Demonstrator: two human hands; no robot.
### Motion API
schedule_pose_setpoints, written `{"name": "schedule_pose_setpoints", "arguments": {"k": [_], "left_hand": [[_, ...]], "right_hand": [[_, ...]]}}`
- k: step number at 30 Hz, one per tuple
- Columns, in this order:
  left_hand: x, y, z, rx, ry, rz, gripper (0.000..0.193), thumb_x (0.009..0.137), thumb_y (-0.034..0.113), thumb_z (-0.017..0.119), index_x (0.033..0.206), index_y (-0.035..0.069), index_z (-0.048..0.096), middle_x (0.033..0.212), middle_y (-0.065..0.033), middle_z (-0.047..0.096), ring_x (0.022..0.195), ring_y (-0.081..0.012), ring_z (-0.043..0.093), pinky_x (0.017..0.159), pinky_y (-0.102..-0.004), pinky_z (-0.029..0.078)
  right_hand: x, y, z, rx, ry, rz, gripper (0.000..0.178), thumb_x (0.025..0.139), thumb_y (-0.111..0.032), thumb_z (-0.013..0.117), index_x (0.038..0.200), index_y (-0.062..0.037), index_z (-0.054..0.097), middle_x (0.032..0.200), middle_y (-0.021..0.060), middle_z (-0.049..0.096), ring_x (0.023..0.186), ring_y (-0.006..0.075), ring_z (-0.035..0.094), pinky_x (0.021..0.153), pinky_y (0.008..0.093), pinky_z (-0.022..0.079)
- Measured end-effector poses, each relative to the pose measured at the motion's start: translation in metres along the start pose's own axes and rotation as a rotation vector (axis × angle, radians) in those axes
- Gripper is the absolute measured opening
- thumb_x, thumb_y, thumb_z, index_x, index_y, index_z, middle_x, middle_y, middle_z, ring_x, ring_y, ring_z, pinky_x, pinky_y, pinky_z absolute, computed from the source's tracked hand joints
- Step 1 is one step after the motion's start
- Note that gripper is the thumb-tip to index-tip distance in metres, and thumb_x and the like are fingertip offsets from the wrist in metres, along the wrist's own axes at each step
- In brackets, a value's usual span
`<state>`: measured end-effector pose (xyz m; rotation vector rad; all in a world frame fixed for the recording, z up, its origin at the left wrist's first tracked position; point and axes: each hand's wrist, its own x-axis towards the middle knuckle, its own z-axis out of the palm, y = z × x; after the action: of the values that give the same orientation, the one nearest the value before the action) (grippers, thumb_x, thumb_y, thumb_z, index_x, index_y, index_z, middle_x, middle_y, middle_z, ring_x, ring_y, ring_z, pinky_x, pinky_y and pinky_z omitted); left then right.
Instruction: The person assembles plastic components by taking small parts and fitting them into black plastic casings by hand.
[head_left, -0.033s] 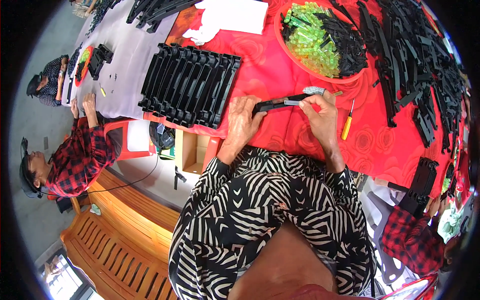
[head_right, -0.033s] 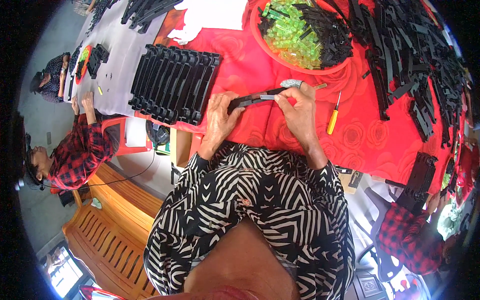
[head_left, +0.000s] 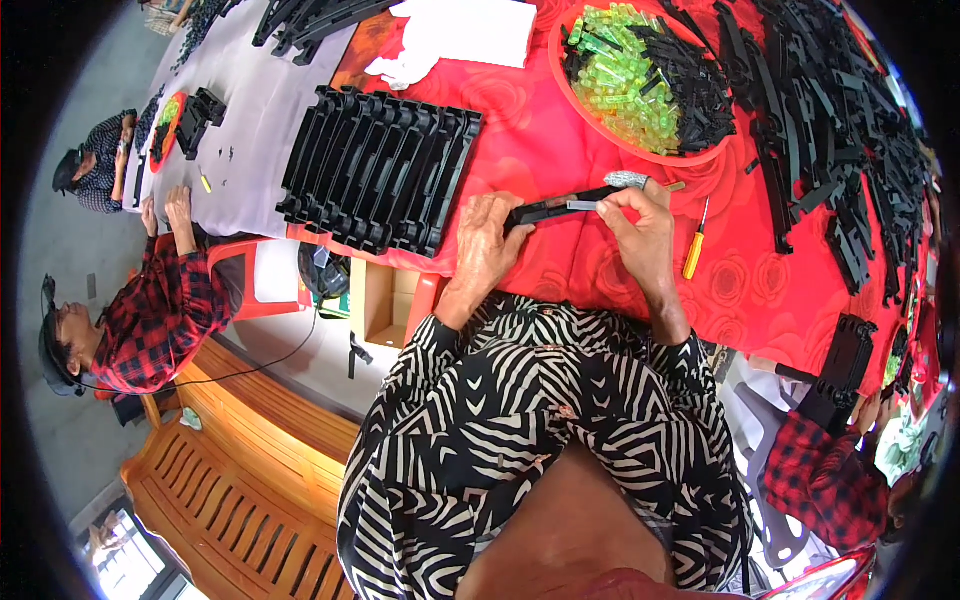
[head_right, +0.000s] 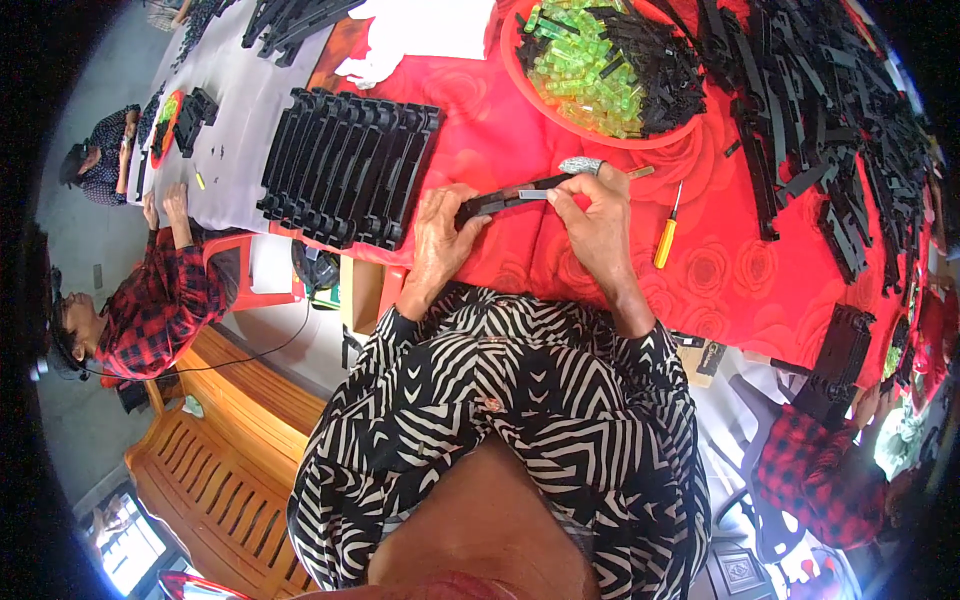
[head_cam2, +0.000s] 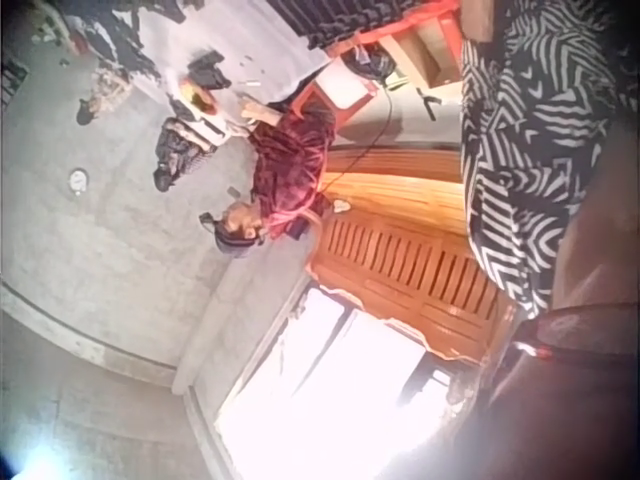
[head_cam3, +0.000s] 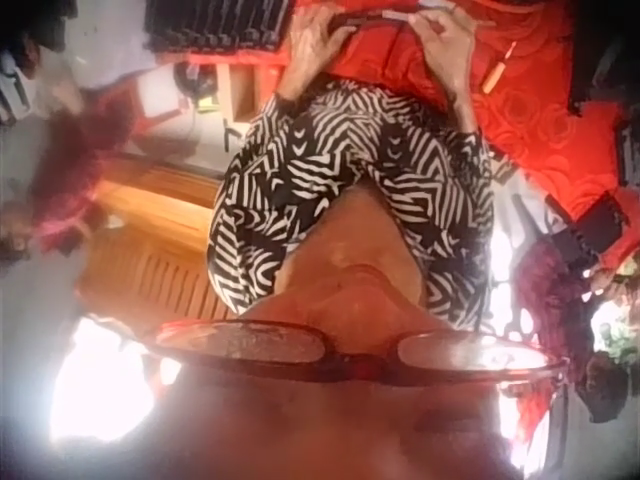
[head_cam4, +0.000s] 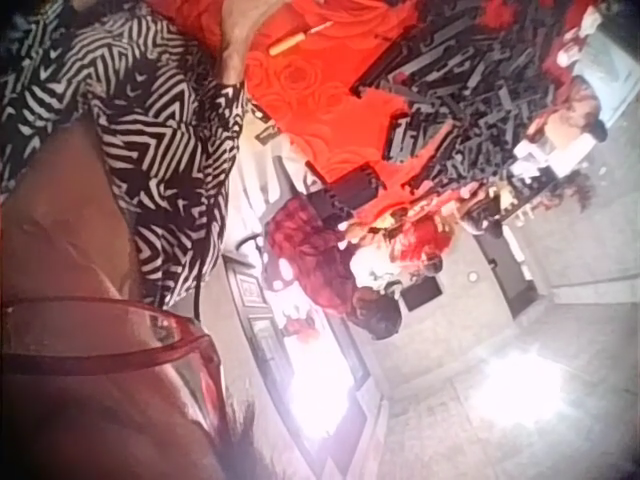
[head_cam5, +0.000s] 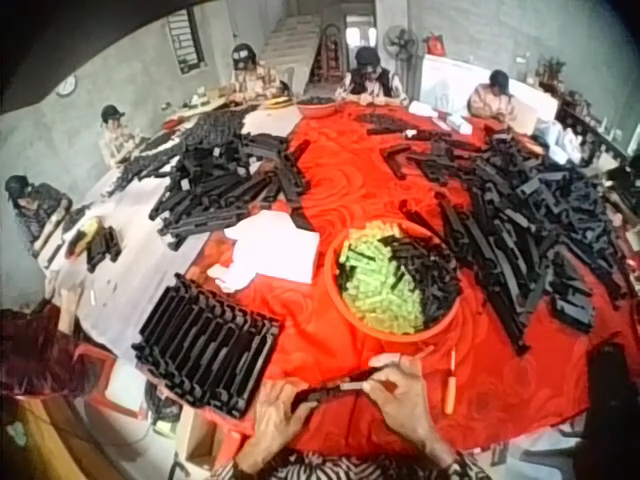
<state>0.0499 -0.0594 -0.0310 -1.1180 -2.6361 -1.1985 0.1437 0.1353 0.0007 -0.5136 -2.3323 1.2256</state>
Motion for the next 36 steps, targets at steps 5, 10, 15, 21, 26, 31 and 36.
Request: {"name": "schedule_pose_setpoints", "arguments": {"k": [5, 10, 15, 21, 26, 31, 36], "left_hand": [[-0.003, 0.012, -0.004, -0.265, 0.033, -0.136, 0.028, 0.068, 0.005, 0.075, 0.091, 0.003, 0.060, 0.091, -0.0125, 0.061, 0.080, -0.0317, 0.059, 0.072, -0.0359, 0.049], [-0.010, 0.013, 0.005, -0.526, 0.087, -0.203, 0.030, 0.065, -0.005, 0.077, 0.089, 0.003, 0.060, 0.088, -0.0073, 0.061, 0.077, -0.0172, 0.059, 0.070, -0.0268, 0.048], [-0.016, 0.014, 0.016, -0.709, 0.155, -0.244, 0.033, 0.065, -0.009, 0.077, 0.090, 0.003, 0.059, 0.086, -0.0033, 0.060, 0.077, -0.0092, 0.054, 0.068, -0.0238, 0.047], [-0.013, 0.020, 0.004, -0.743, 0.064, -0.279, 0.029, 0.073, 0.000, 0.076, 0.095, 0.004, 0.058, 0.082, -0.0038, 0.059, 0.076, -0.0115, 0.056, 0.065, -0.0244, 0.046], [-0.001, 0.016, -0.014, -0.116, 0.074, 0.017, 0.030, 0.073, 0.021, 0.076, 0.091, 0.003, 0.061, 0.081, -0.0106, 0.061, 0.078, -0.0278, 0.057, 0.072, -0.0372, 0.046], [-0.004, -0.001, -0.014, -0.002, 0.049, 0.068, 0.034, 0.071, 0.028, 0.075, 0.090, 0.002, 0.062, 0.089, -0.0098, 0.062, 0.091, -0.0298, 0.053, 0.085, -0.0401, 0.040], [-0.009, -0.009, -0.006, 0.003, 0.032, 0.031, 0.037, 0.072, 0.031, 0.074, 0.092, 0.003, 0.063, 0.097, -0.0113, 0.061, 0.096, -0.0303, 0.052, 0.086, -0.0405, 0.038]], "right_hand": [[0.006, 0.002, 0.002, -0.048, -0.039, -0.144, 0.011, 0.071, -0.011, 0.073, 0.076, -0.0048, 0.066, 0.091, 0.0118, 0.058, 0.097, 0.0298, 0.049, 0.085, 0.0409, 0.038], [0.014, -0.013, -0.005, -0.132, -0.113, -0.142, 0.011, 0.071, -0.010, 0.073, 0.075, -0.0041, 0.065, 0.087, 0.0106, 0.056, 0.096, 0.0291, 0.050, 0.085, 0.0396, 0.037], [0.019, -0.020, -0.013, -0.152, -0.165, -0.110, 0.010, 0.071, -0.009, 0.073, 0.074, -0.0049, 0.064, 0.086, 0.0117, 0.054, 0.097, 0.0312, 0.048, 0.086, 0.0410, 0.037], [0.023, -0.018, -0.014, -0.222, -0.199, -0.154, 0.009, 0.071, -0.007, 0.072, 0.074, -0.0045, 0.064, 0.085, 0.0115, 0.053, 0.096, 0.0309, 0.047, 0.086, 0.0408, 0.037], [0.015, 0.007, 0.008, -0.128, -0.182, -0.148, 0.010, 0.073, -0.008, 0.072, 0.075, -0.0023, 0.064, 0.081, 0.0100, 0.054, 0.090, 0.0266, 0.050, 0.082, 0.0362, 0.037], [0.019, 0.003, 0.020, -0.143, -0.200, -0.102, 0.009, 0.074, -0.008, 0.071, 0.075, -0.0016, 0.066, 0.081, 0.0108, 0.059, 0.086, 0.0269, 0.054, 0.080, 0.0373, 0.042], [0.023, 0.007, 0.029, -0.156, -0.158, -0.154, 0.012, 0.070, -0.014, 0.074, 0.071, -0.0054, 0.067, 0.086, 0.0122, 0.064, 0.105, 0.0348, 0.055, 0.089, 0.0454, 0.041]]}}
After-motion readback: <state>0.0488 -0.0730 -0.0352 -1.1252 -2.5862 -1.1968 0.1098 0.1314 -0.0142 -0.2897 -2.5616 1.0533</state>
